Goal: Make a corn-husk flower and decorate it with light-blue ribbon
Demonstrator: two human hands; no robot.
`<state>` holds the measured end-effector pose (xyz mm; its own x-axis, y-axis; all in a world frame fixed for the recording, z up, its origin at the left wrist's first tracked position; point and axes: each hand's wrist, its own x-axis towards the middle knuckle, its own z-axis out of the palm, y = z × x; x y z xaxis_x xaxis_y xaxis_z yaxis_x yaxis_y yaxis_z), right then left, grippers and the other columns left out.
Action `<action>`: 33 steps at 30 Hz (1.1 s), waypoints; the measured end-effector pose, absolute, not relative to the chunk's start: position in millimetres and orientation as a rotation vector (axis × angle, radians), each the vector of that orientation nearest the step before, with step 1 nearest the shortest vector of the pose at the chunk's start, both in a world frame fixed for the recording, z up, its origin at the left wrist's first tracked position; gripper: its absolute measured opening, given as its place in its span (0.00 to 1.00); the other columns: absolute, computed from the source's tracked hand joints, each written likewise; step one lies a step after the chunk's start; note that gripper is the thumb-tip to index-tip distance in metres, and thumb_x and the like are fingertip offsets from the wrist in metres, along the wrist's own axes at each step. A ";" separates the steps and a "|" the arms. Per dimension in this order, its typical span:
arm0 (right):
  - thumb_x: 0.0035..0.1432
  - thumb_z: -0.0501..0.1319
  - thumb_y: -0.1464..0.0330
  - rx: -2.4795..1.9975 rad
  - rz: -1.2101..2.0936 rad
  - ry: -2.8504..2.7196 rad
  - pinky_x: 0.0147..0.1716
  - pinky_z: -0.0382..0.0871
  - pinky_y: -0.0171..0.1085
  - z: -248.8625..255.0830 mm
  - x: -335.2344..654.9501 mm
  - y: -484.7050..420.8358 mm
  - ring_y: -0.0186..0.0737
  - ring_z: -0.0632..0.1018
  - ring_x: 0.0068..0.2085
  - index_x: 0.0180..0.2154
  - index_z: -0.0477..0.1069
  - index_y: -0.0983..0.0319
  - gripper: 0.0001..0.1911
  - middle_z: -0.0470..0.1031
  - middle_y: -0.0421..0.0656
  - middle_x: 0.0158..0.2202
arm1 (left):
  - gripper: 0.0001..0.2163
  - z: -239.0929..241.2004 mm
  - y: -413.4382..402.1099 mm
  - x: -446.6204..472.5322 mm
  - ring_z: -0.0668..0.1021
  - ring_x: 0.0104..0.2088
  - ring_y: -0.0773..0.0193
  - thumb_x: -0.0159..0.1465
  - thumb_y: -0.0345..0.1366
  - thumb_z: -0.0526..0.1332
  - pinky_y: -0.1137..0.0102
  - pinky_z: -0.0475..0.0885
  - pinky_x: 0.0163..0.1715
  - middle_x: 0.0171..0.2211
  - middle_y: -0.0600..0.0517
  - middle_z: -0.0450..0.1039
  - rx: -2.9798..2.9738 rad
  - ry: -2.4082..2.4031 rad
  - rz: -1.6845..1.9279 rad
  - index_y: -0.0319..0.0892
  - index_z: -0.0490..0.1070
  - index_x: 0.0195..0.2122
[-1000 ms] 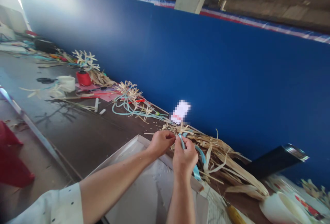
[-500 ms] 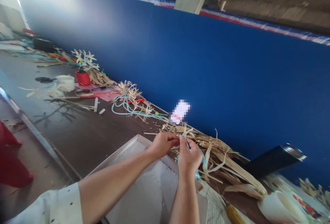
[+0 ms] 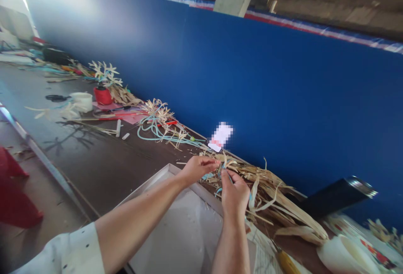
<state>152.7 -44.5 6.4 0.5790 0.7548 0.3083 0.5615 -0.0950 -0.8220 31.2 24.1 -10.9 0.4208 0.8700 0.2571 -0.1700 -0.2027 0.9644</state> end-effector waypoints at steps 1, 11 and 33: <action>0.45 0.60 0.54 -1.775 0.241 -1.103 0.31 0.64 0.36 7.3 150.9 -44.9 0.44 0.75 0.29 0.34 0.77 0.65 0.22 0.77 0.44 0.26 | 0.19 -10.7 23.4 30.9 0.73 0.31 0.67 0.53 0.45 0.60 0.74 0.66 0.32 0.32 0.49 0.75 1.483 0.661 1.074 0.36 0.75 0.40; 0.45 0.60 0.54 -1.780 0.243 -1.214 0.30 0.64 0.36 15.6 138.4 -47.8 0.44 0.74 0.28 0.33 0.77 0.65 0.22 0.76 0.44 0.24 | 0.20 -5.4 23.7 26.6 0.72 0.28 0.69 0.47 0.43 0.65 0.73 0.66 0.32 0.28 0.50 0.74 1.378 0.722 0.985 0.35 0.76 0.38; 0.45 0.61 0.53 -1.593 0.567 -1.172 0.22 0.60 0.33 -0.4 146.6 -44.2 0.35 0.67 0.22 0.38 0.75 0.65 0.25 0.71 0.38 0.19 | 0.19 3.9 19.3 25.2 0.67 0.22 0.73 0.37 0.42 0.71 0.74 0.65 0.28 0.19 0.54 0.69 1.094 0.707 1.018 0.33 0.75 0.27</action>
